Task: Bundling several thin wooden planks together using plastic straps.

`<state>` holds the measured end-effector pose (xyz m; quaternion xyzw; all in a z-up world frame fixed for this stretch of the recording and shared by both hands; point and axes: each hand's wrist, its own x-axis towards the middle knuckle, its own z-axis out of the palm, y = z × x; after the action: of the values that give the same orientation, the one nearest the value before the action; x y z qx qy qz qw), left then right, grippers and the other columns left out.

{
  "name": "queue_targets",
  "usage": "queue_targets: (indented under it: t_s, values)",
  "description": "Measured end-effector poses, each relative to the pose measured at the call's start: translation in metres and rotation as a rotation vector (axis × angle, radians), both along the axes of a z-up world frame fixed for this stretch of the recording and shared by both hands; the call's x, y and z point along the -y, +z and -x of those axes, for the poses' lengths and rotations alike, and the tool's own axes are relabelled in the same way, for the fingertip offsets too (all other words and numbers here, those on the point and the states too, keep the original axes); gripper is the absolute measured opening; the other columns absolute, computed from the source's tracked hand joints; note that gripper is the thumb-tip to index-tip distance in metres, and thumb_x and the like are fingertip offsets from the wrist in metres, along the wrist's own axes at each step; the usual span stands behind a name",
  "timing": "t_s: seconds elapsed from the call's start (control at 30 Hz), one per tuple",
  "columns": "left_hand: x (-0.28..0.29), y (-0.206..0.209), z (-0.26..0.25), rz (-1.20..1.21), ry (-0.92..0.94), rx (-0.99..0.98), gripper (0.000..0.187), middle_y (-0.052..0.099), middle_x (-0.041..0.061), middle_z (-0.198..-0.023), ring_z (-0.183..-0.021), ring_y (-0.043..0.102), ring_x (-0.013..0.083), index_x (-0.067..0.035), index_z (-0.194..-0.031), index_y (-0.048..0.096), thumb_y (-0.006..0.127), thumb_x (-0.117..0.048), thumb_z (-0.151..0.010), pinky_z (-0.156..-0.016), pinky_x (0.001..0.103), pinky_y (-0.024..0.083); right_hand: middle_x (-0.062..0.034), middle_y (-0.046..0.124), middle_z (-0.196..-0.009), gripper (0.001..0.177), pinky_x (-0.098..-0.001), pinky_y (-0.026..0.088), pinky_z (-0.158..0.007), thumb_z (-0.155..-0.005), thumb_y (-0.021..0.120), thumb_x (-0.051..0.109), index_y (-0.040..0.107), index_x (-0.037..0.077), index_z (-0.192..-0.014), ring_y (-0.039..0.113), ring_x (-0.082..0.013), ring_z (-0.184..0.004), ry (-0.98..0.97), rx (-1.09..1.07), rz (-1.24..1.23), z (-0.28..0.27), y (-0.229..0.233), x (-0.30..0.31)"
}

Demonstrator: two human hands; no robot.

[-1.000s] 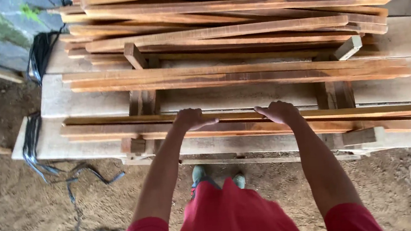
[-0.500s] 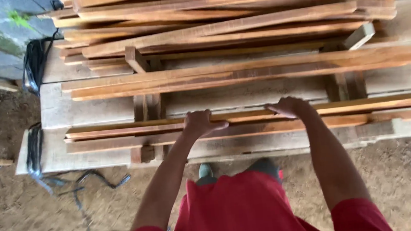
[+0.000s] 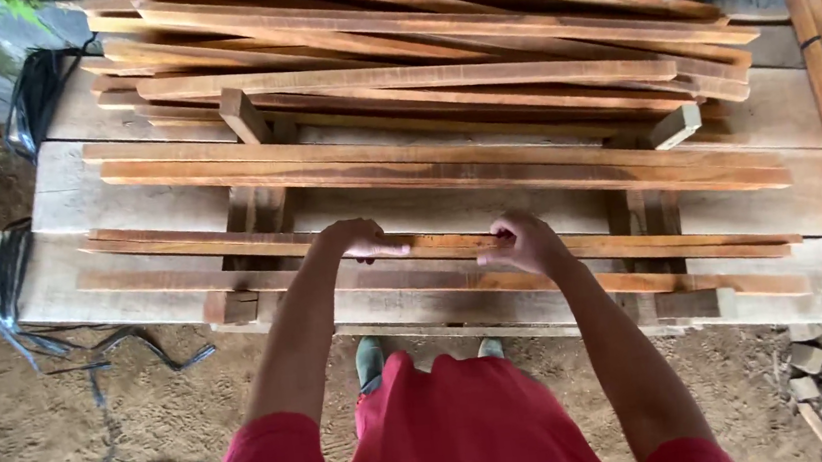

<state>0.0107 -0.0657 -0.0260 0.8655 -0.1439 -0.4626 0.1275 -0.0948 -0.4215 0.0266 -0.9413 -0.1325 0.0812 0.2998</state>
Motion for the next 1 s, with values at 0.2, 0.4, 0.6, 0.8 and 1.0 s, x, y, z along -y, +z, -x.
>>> queue_targets:
  t_s: [0.2, 0.4, 0.6, 0.8, 1.0]
  values:
    - [0.000, 0.029, 0.008, 0.061, 0.052, -0.053, 0.071, 0.077, 0.004, -0.073, -0.075, 0.076, 0.0227, -0.017, -0.076, 0.071, 0.062, -0.087, -0.075, -0.088, 0.035, 0.054, -0.0135, 0.067, -0.115, 0.054, -0.0497, 0.055, -0.098, -0.081, 0.081, 0.040, 0.065, 0.012, -0.124, 0.064, -0.0344, -0.117, 0.171, 0.005, 0.245, -0.004, -0.034, 0.008]
    - [-0.007, -0.010, 0.057, 0.496, 0.005, 1.044, 0.051, 0.061, -0.002, -0.098, -0.104, 0.064, 0.0230, -0.022, -0.097, 0.061, 0.073, -0.069, -0.080, -0.091, 0.044, 0.053, -0.0136, 0.067, -0.123, 0.051, -0.0521, 0.052, -0.102, -0.088, 0.074, 0.038, 0.065, 0.012, -0.131, 0.062, -0.0341, -0.123, 0.103, -0.147, 0.223, -0.003, -0.038, 0.007]
    - [-0.007, -0.011, 0.086, 0.362, -0.116, 1.203, 0.043, 0.058, 0.002, -0.121, -0.116, 0.059, 0.0230, -0.022, -0.131, 0.060, 0.061, -0.048, -0.097, -0.101, 0.042, 0.045, -0.0299, 0.069, -0.125, 0.055, -0.0627, 0.046, -0.097, -0.095, 0.062, 0.044, 0.068, 0.006, -0.133, 0.062, -0.0488, -0.118, 0.068, -0.355, 0.107, -0.016, 0.031, -0.010]
    - [-0.038, -0.018, 0.060, 0.329, -0.199, 1.388, 0.043, 0.065, 0.001, -0.122, -0.119, 0.061, 0.0208, -0.026, -0.141, 0.059, 0.056, -0.016, -0.099, -0.105, 0.040, 0.045, -0.0279, 0.070, -0.129, 0.066, -0.0586, 0.049, -0.102, -0.100, 0.054, 0.058, 0.064, 0.008, -0.142, 0.064, -0.0487, -0.120, 0.011, -0.377, 0.128, -0.033, 0.011, 0.005]
    - [-0.062, 0.025, 0.070, 0.331, -0.217, 1.272, 0.036, 0.060, 0.007, -0.125, -0.118, 0.057, 0.0292, -0.021, -0.126, 0.066, 0.067, -0.022, -0.090, -0.103, 0.044, 0.045, -0.0101, 0.062, -0.118, 0.041, -0.0481, 0.055, -0.091, -0.101, 0.060, 0.044, 0.060, 0.025, -0.138, 0.065, -0.0371, -0.110, 0.077, 0.394, 0.242, -0.001, -0.027, 0.025]
